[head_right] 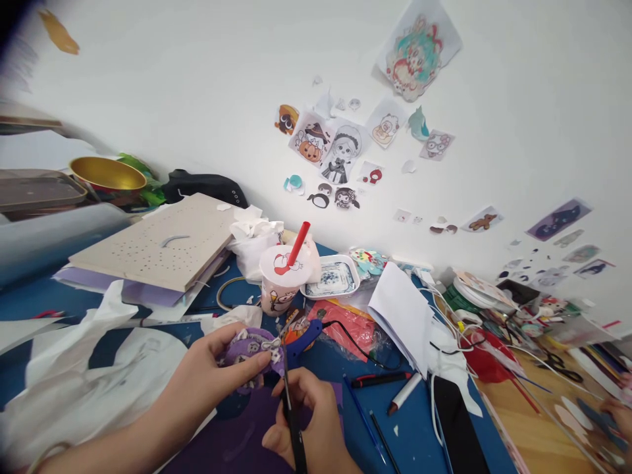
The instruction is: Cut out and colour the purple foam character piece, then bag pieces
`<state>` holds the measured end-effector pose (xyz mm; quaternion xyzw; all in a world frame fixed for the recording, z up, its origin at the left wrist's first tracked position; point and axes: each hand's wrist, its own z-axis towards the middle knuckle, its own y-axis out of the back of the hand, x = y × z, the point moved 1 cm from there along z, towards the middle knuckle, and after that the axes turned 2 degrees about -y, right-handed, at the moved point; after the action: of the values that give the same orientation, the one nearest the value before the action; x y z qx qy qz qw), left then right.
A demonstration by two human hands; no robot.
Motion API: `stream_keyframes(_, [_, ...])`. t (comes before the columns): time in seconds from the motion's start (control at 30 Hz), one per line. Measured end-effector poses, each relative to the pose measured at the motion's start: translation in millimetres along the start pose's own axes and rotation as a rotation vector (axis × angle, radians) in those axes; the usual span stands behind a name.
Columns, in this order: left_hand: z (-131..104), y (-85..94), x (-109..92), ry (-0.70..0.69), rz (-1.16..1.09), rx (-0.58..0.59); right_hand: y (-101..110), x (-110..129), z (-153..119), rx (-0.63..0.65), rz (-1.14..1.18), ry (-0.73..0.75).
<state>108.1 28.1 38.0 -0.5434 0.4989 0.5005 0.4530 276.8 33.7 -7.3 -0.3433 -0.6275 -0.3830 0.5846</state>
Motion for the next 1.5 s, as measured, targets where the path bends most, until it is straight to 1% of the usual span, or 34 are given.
stream_keyframes(0.1, [1,-0.1,-3,0.006,-0.019,0.012,0,-3,2,-0.020,0.003,0.017])
stream_keyframes(0.2, [1,0.7,-5,0.003,-0.006,0.010,1,-3,3,-0.020,-0.002,-0.004])
stream_keyframes(0.3, [1,1.2,-5,-0.009,0.006,0.012,2,2,2,0.016,0.010,-0.036])
stream_keyframes(0.43, [2,0.8,-5,-0.017,0.064,0.029,2,11,0,0.095,0.007,-0.055])
stream_keyframes(0.53, [2,0.4,-5,-0.023,0.088,0.036,1,13,0,0.110,-0.008,-0.059])
stream_keyframes(0.97, [0,0.1,-5,-0.029,0.038,0.016,0,3,-1,-0.036,0.013,-0.062])
stream_keyframes(1.07, [-1,0.4,-4,-0.032,0.035,0.020,1,0,1,-0.052,-0.002,-0.039])
stream_keyframes(1.2, [0,1.0,-6,-0.027,0.041,0.025,2,0,1,-0.037,-0.025,-0.023])
stream_keyframes(1.37, [-1,0.4,-11,-0.011,0.062,0.067,1,10,-1,0.012,-0.031,-0.036])
stream_keyframes(1.5, [-1,-0.9,-11,-0.002,0.082,0.073,3,17,-2,0.061,-0.088,-0.025])
